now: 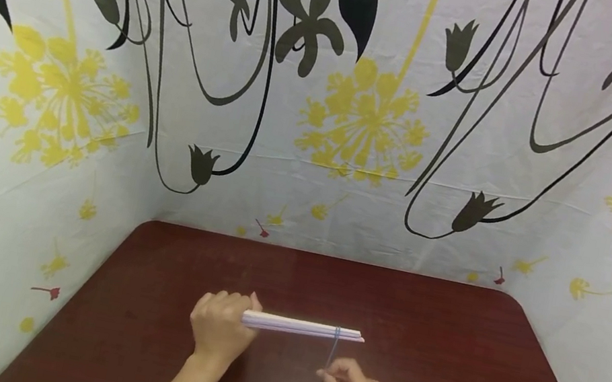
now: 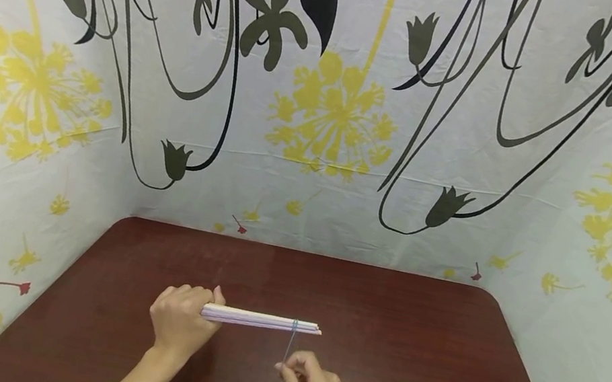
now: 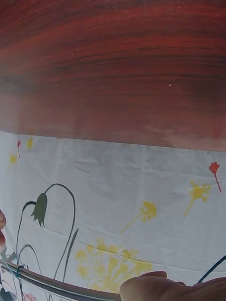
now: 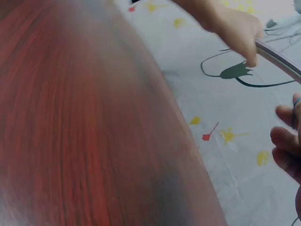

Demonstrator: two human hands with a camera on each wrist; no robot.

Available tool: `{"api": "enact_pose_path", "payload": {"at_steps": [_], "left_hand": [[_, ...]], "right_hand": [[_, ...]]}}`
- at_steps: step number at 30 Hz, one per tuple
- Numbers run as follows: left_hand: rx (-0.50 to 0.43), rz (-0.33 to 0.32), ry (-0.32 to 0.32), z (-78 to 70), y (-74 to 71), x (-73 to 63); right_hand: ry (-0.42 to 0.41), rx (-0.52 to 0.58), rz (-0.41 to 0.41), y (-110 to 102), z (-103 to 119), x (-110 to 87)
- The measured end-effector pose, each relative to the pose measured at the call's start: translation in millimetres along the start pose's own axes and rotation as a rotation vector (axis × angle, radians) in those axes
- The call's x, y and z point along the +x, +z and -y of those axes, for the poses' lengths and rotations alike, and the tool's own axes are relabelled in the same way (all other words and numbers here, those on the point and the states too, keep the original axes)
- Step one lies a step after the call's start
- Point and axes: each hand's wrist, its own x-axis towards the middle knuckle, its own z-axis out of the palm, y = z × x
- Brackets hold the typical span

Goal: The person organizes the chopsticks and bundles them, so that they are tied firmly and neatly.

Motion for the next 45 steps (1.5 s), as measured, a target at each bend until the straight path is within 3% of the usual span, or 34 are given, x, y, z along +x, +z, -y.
{"api": "enact_pose_path", "payload": {"at_steps": [4,6,7,11,17,20,24,28,31,34,45], "left_hand": [[0.0,0.07,-0.032,1.0,-2.2,0.5],[0.001,0.112,-0.053,0.7,-3.8,0.5],[0.001,0.13,-0.063,0.3,-4.7,0.6],[-0.003,0.152,-0.079,-1.5,-6.9,1.2],[0.014,0.093,-0.065,-3.7,-7.3,2.8],[0.015,0.071,-0.066,-4.1,-6.8,2.1],[-0.005,0.048,-0.05,-3.6,-5.1,0.5],[-0.014,0.01,-0.029,-2.3,-4.4,-1.0],[-0.024,-0.009,-0.009,-1.2,-4.7,-2.1],[-0.036,-0.019,0.016,-0.4,-5.2,-3.0],[-0.053,-0.056,0.075,1.5,-7.2,-6.0]], "right_hand": [[-0.337,-0.152,-0.019,5,-3,8.6],[-0.454,-0.17,-0.028,6,-2,14.5],[-0.472,-0.171,-0.028,7,0,16.5],[-0.367,0.002,-0.046,11,8,16.2],[-0.094,0.492,-0.103,25,17,0.7],[0.023,0.64,-0.115,30,19,-4.6],[0.085,0.756,-0.122,28,16,-3.6],[0.116,1.029,-0.061,13,8,1.6],[0.177,1.174,-0.01,0,3,4.5],[0.236,1.185,0.016,-11,1,7.7],[0.394,1.025,0.115,-28,1,14.3]]}}
